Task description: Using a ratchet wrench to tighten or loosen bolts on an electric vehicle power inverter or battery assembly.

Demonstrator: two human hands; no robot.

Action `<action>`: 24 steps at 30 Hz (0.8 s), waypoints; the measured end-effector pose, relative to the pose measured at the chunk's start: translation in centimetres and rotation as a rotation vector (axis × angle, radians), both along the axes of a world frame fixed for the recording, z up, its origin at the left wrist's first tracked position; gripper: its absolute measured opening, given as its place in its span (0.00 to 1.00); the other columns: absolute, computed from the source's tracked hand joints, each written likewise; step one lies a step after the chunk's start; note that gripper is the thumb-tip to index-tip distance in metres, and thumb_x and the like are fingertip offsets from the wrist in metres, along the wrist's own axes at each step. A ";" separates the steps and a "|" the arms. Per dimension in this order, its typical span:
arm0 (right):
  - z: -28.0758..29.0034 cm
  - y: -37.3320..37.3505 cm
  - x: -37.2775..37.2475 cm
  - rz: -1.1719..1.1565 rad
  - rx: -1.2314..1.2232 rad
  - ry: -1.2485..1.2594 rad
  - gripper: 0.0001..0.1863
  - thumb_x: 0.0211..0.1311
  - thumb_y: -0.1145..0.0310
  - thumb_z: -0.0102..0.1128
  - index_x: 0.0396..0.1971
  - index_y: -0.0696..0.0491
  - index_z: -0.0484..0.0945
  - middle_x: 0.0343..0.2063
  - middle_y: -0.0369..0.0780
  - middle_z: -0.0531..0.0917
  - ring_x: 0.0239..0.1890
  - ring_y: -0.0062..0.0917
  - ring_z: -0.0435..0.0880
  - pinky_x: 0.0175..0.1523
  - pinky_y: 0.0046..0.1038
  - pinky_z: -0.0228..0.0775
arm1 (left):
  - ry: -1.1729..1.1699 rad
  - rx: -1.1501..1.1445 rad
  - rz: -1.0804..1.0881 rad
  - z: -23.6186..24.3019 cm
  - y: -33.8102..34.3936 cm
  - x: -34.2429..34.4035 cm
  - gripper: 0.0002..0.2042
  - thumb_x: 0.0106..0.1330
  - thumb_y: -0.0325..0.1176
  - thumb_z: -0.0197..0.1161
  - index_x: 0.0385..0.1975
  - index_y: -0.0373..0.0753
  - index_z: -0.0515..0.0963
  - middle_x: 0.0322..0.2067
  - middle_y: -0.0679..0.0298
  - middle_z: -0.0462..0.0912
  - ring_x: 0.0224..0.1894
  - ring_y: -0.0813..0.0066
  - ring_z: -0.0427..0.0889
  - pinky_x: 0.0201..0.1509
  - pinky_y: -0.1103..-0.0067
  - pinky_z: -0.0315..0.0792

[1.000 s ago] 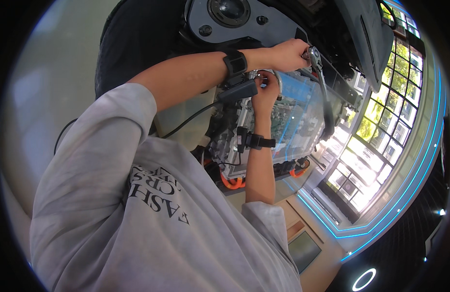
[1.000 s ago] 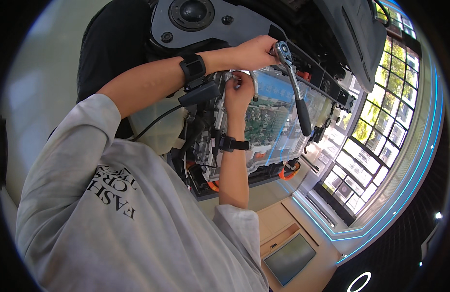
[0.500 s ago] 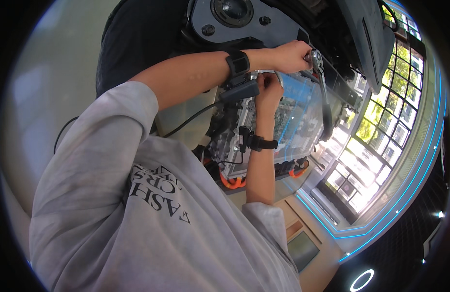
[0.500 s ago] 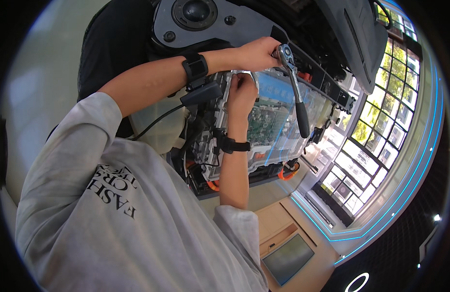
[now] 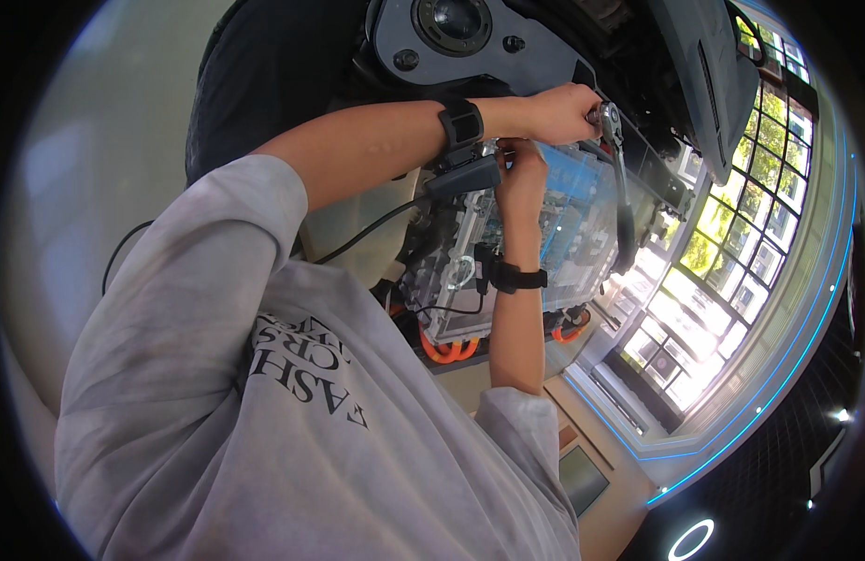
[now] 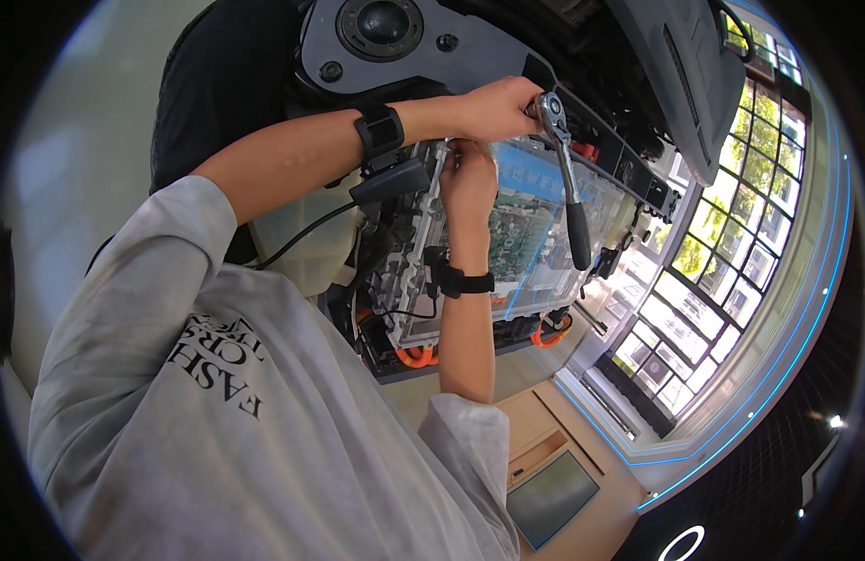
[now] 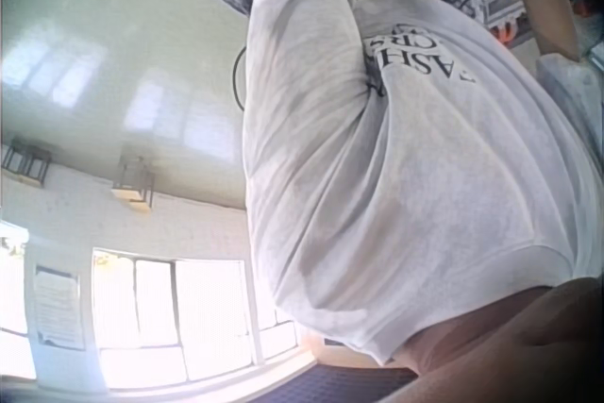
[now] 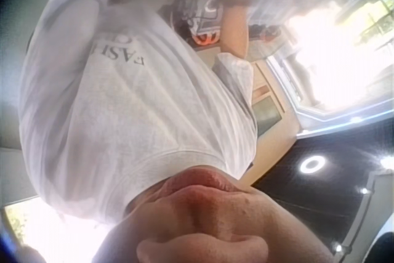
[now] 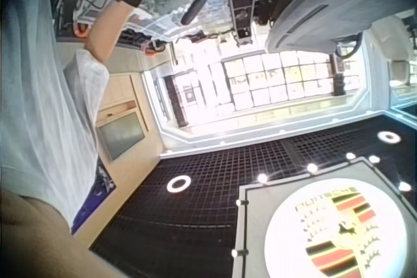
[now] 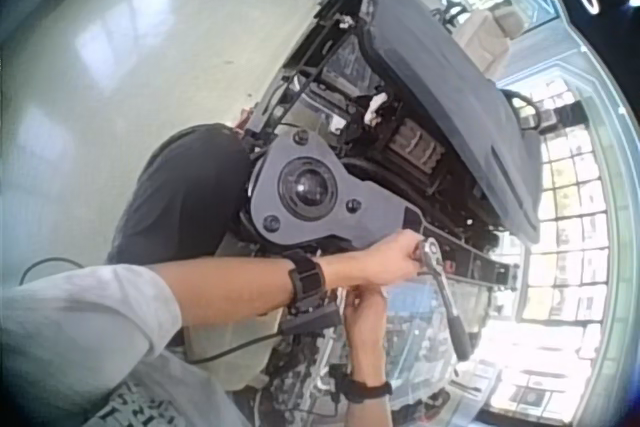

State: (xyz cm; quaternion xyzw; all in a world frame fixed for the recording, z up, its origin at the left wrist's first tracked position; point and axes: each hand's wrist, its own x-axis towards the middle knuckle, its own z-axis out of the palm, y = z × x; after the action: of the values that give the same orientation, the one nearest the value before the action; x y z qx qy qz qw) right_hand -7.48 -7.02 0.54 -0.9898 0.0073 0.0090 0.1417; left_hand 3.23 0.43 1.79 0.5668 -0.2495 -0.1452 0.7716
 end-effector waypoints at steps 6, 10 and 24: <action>-0.2 -0.3 0.0 -0.037 -0.067 0.043 0.09 0.48 0.73 0.58 0.30 0.61 0.75 0.26 0.48 0.79 0.28 0.40 0.79 0.36 0.35 0.68 | -0.020 -0.040 -0.016 0.0 0.0 0.0 0.09 0.51 0.33 0.63 0.22 0.33 0.73 0.15 0.61 0.70 0.20 0.72 0.65 0.28 0.76 0.64; 0.3 0.8 0.1 -0.031 -0.039 -0.018 0.10 0.48 0.74 0.56 0.31 0.62 0.75 0.28 0.49 0.79 0.30 0.41 0.79 0.37 0.36 0.68 | -0.014 -0.025 -0.035 0.0 0.2 0.0 0.09 0.51 0.33 0.63 0.22 0.33 0.73 0.15 0.61 0.70 0.20 0.72 0.65 0.28 0.76 0.64; -0.4 -0.4 0.3 0.067 -0.047 0.005 0.08 0.49 0.75 0.54 0.29 0.63 0.74 0.28 0.51 0.79 0.31 0.43 0.79 0.37 0.36 0.68 | -0.024 -0.002 -0.036 0.0 0.0 -0.1 0.08 0.51 0.32 0.62 0.24 0.33 0.75 0.16 0.59 0.72 0.21 0.71 0.67 0.29 0.75 0.64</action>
State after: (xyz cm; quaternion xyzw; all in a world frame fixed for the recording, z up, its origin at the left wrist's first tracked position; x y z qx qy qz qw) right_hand -7.14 -7.39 0.16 -0.9926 -0.0253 0.0160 0.1177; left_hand 3.11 0.42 1.77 0.5632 -0.2690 -0.1518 0.7664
